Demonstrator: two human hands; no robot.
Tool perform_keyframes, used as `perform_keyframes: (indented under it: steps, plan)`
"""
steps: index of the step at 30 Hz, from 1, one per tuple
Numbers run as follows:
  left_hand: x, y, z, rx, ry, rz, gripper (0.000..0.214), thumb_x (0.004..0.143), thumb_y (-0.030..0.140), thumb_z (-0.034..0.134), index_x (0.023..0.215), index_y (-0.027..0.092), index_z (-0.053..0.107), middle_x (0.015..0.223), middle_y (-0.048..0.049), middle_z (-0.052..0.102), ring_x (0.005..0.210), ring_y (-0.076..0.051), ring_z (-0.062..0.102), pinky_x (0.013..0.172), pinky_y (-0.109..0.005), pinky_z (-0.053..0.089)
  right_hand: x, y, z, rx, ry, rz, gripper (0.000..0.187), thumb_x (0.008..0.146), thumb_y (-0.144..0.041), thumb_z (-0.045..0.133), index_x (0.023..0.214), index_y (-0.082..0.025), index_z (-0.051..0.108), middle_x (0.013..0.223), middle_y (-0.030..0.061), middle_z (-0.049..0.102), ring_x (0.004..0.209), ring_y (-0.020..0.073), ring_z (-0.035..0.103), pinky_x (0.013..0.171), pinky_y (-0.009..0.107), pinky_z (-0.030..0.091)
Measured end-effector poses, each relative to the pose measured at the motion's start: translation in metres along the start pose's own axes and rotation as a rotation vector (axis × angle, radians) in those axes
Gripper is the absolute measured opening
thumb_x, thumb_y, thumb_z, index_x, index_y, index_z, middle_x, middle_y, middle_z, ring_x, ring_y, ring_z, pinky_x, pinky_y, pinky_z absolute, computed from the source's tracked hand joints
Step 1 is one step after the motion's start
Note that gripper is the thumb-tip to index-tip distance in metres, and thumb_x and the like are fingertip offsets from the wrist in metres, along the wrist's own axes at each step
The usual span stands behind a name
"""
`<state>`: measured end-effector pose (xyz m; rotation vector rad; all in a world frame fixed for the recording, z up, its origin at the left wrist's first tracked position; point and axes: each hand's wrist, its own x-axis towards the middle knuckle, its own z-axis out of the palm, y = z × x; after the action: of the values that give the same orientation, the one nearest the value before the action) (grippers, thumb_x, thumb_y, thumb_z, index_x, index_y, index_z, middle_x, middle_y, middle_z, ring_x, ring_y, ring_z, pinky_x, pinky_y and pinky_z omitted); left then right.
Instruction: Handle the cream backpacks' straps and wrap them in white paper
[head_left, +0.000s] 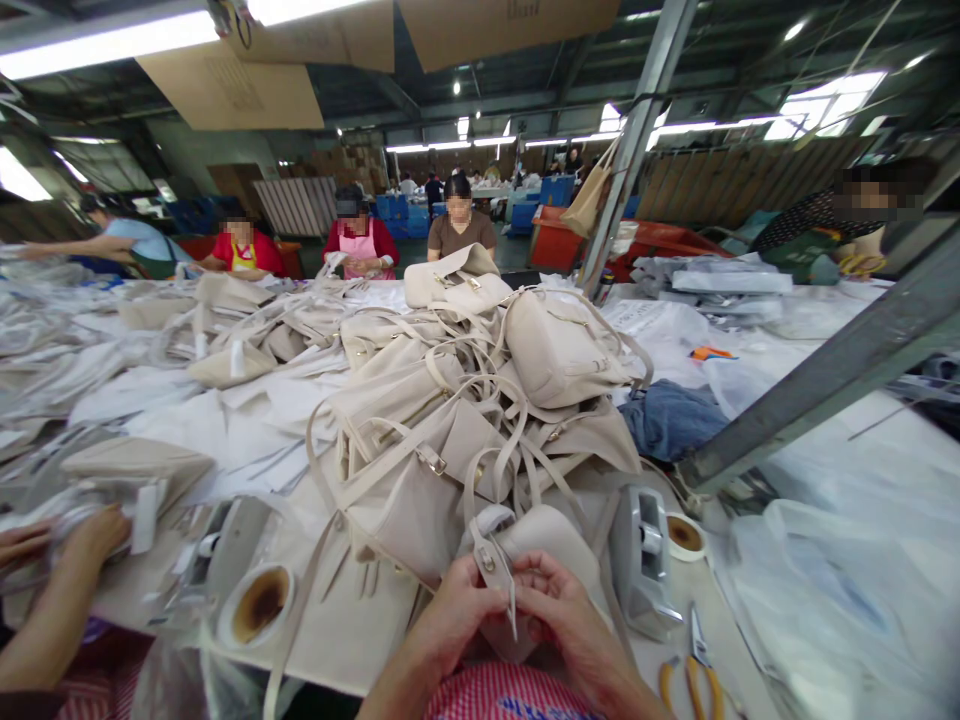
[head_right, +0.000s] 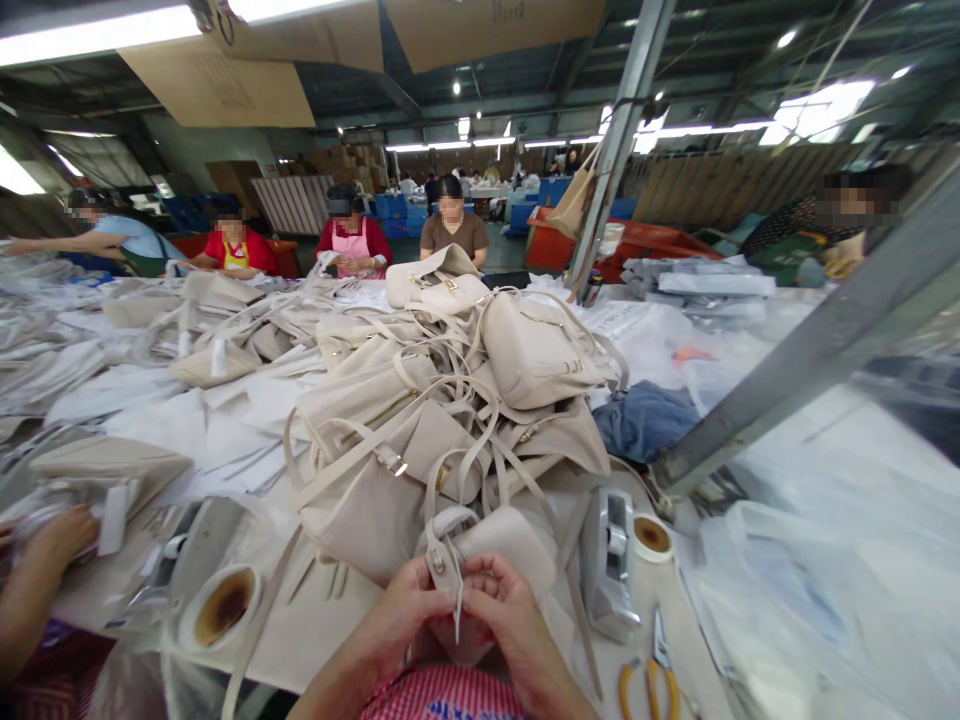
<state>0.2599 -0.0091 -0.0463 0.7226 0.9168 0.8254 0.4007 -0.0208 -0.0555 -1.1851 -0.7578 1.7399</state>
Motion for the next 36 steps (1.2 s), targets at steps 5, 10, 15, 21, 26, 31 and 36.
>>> perform_keyframes:
  steps: [5, 10, 15, 21, 26, 31, 36]
  plan:
    - [-0.010, 0.003, 0.001, 0.039, 0.081, -0.085, 0.042, 0.061, 0.026, 0.072, 0.099, 0.014, 0.061, 0.068, -0.0019, 0.066, 0.052, -0.010, 0.054, 0.052, -0.022, 0.041, 0.005, -0.009, 0.009, -0.036, -0.048, -0.054, 0.027, 0.059, -0.024, 0.070, 0.079, -0.021, 0.052, 0.054, -0.0085, 0.058, 0.043, 0.0093, 0.051, 0.046, 0.021, 0.037]
    - [-0.014, 0.004, 0.001, -0.122, 0.096, -0.161, 0.055, 0.050, 0.011, 0.066, 0.104, 0.015, 0.058, 0.063, 0.0013, 0.064, 0.050, -0.009, 0.049, 0.055, -0.025, 0.046, 0.005, -0.013, 0.010, -0.043, -0.055, -0.044, 0.025, 0.056, -0.021, 0.066, 0.074, -0.022, 0.048, 0.052, -0.0091, 0.055, 0.044, 0.0086, 0.049, 0.045, 0.020, 0.035]
    - [-0.013, 0.007, -0.002, -0.228, 0.105, -0.180, 0.039, 0.048, 0.008, 0.061, 0.087, 0.015, 0.058, 0.063, -0.0008, 0.064, 0.054, -0.012, 0.055, 0.055, -0.025, 0.044, -0.002, -0.012, 0.004, 0.150, -0.101, 0.125, 0.022, 0.055, -0.020, 0.064, 0.073, -0.019, 0.052, 0.057, -0.0063, 0.055, 0.049, 0.0066, 0.046, 0.044, 0.017, 0.034]
    - [-0.010, 0.007, -0.003, -0.285, 0.165, -0.154, 0.024, 0.053, 0.011, 0.065, 0.069, 0.019, 0.048, 0.051, 0.0060, 0.051, 0.049, -0.008, 0.043, 0.055, -0.022, 0.041, 0.006, 0.012, -0.004, -0.083, -0.028, 0.010, 0.020, 0.053, -0.020, 0.059, 0.065, -0.023, 0.043, 0.046, -0.0111, 0.047, 0.039, 0.0066, 0.040, 0.040, 0.018, 0.033]
    - [-0.019, 0.002, 0.002, -0.033, 0.204, 0.161, 0.020, 0.065, 0.020, 0.067, 0.074, 0.020, 0.049, 0.066, 0.0036, 0.057, 0.059, -0.011, 0.051, 0.058, -0.023, 0.040, 0.006, 0.011, -0.004, -0.128, -0.047, -0.025, 0.019, 0.057, -0.024, 0.060, 0.067, -0.023, 0.044, 0.047, -0.0114, 0.046, 0.040, 0.0078, 0.041, 0.041, 0.021, 0.038]
    - [-0.027, -0.006, -0.006, 0.703, 0.215, 0.523, 0.009, 0.081, 0.013, 0.058, 0.084, 0.020, 0.058, 0.087, -0.0030, 0.058, 0.082, -0.017, 0.055, 0.074, -0.027, 0.042, 0.002, -0.001, 0.000, -0.104, -0.049, -0.051, 0.025, 0.057, -0.025, 0.066, 0.067, -0.023, 0.044, 0.050, -0.0108, 0.043, 0.043, 0.0080, 0.041, 0.044, 0.021, 0.036]
    - [-0.019, -0.010, -0.013, 1.235, 0.315, 0.715, 0.020, 0.086, 0.011, 0.051, 0.070, 0.022, 0.058, 0.074, -0.0043, 0.057, 0.070, -0.019, 0.051, 0.064, -0.029, 0.033, 0.010, 0.011, 0.002, -0.176, -0.048, -0.103, 0.027, 0.058, -0.029, 0.067, 0.068, -0.025, 0.042, 0.054, -0.0098, 0.041, 0.047, 0.0094, 0.037, 0.046, 0.023, 0.032]
